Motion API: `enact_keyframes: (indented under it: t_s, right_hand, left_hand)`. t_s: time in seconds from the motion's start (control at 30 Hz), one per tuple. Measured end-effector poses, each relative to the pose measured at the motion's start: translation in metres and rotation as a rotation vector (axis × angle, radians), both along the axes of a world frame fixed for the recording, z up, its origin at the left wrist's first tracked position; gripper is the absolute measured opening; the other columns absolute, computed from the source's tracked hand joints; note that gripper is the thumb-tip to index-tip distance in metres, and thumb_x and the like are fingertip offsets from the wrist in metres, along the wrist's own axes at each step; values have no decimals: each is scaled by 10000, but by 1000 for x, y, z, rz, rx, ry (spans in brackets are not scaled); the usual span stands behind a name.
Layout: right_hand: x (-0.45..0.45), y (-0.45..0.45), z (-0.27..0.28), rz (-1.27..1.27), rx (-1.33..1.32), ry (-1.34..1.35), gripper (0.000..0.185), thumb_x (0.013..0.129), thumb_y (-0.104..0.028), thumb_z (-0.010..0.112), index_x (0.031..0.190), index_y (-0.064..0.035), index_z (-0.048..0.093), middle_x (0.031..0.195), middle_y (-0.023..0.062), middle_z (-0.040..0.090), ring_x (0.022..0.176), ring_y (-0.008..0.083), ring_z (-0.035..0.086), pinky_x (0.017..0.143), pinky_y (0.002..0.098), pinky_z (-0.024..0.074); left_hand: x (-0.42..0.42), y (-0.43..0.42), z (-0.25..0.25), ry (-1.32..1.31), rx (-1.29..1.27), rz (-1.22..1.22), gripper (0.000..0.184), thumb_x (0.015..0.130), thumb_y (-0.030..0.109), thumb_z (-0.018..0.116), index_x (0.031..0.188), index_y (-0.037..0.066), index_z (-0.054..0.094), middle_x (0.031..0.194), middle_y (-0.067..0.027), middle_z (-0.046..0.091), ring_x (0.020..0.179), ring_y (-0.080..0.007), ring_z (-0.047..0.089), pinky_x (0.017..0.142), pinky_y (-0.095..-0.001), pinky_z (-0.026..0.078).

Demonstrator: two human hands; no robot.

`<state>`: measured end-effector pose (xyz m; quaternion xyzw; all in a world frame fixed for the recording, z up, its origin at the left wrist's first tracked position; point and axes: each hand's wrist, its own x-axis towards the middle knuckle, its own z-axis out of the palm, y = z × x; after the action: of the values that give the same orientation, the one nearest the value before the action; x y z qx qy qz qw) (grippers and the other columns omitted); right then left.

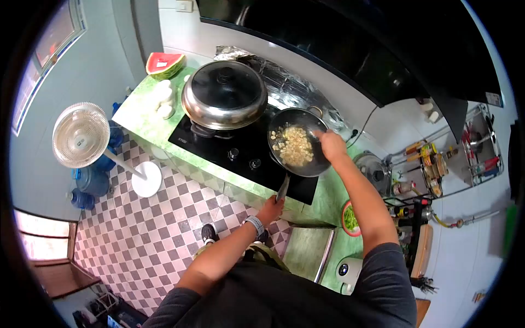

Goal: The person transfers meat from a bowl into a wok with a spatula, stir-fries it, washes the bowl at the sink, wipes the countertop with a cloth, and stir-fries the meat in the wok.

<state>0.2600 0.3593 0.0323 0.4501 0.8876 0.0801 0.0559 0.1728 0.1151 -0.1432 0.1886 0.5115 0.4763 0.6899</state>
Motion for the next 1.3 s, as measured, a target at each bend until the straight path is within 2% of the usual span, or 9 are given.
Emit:
enact_keyframes:
  t_s: [0.17, 0.23, 0.33, 0.53, 0.77, 1.0, 1.13, 1.23, 1.3]
  right_hand:
    - [46, -59, 29, 6, -35, 15, 380, 888, -70, 522, 1216, -220, 642, 1016, 191, 619, 889, 358, 658, 773, 436, 540]
    - [67, -85, 40, -20, 84, 161, 368, 867, -89, 570, 1199, -229, 644, 903, 222, 612, 819, 395, 638, 707, 468, 516]
    - [82, -137, 64, -144, 120, 165, 385, 862, -86, 582, 1219, -220, 632, 883, 233, 603, 770, 412, 630, 680, 473, 510]
    - [72, -189, 42, -208, 52, 130, 433, 839, -7, 574, 1240, -165, 612, 914, 219, 610, 778, 397, 649, 659, 480, 524]
    - [37, -144, -27, -305, 77, 73, 435, 875, -28, 482, 1255, -213, 587, 899, 191, 608, 779, 365, 665, 658, 455, 547]
    - [54, -190, 17, -268, 92, 97, 441, 870, -32, 489, 1257, -220, 586, 878, 178, 599, 756, 349, 668, 639, 434, 551]
    - [29, -175, -23, -265, 87, 92, 377, 885, -94, 510, 1226, -220, 612, 913, 164, 612, 763, 326, 673, 634, 421, 559]
    - [38, -137, -47, -276, 141, 153, 386, 878, -96, 519, 1234, -216, 606, 914, 150, 610, 757, 317, 670, 632, 417, 560]
    - [52, -130, -34, -276, 161, 161, 393, 870, -91, 525, 1236, -212, 605, 906, 141, 606, 750, 312, 668, 629, 416, 560]
  left_hand:
    - [4, 6, -10, -96, 16, 54, 200, 974, 264, 515, 951, 71, 469, 700, -2, 476, 532, -96, 466, 418, -262, 356]
    - [2, 4, -13, -149, 25, 43, 197, 974, 265, 512, 931, 78, 465, 697, 0, 469, 537, -100, 468, 422, -267, 362]
    - [4, 4, -10, -134, 11, 25, 213, 974, 285, 508, 952, 81, 453, 686, 7, 455, 546, -100, 472, 428, -274, 375]
    - [6, 7, -6, -194, -40, -27, 212, 993, 285, 510, 968, 99, 412, 734, 1, 452, 548, -86, 441, 442, -249, 367]
    - [8, 4, -1, -149, -13, -78, 217, 998, 273, 500, 1005, 81, 399, 736, -14, 467, 548, -108, 453, 437, -268, 388]
    - [2, 11, 14, -270, -145, 7, 184, 953, 196, 513, 950, 35, 426, 732, -69, 512, 519, -158, 511, 429, -328, 403]
    - [-2, 14, 13, -139, -79, -177, 195, 937, 218, 509, 848, 57, 446, 614, -45, 489, 470, -155, 486, 409, -323, 368]
    - [7, 14, 4, -106, -114, -96, 278, 931, 262, 540, 727, 82, 484, 598, -24, 494, 467, -121, 473, 405, -269, 380]
    - [4, 12, -1, -121, -124, -100, 232, 928, 265, 551, 805, 78, 491, 618, -19, 495, 464, -119, 463, 407, -266, 378]
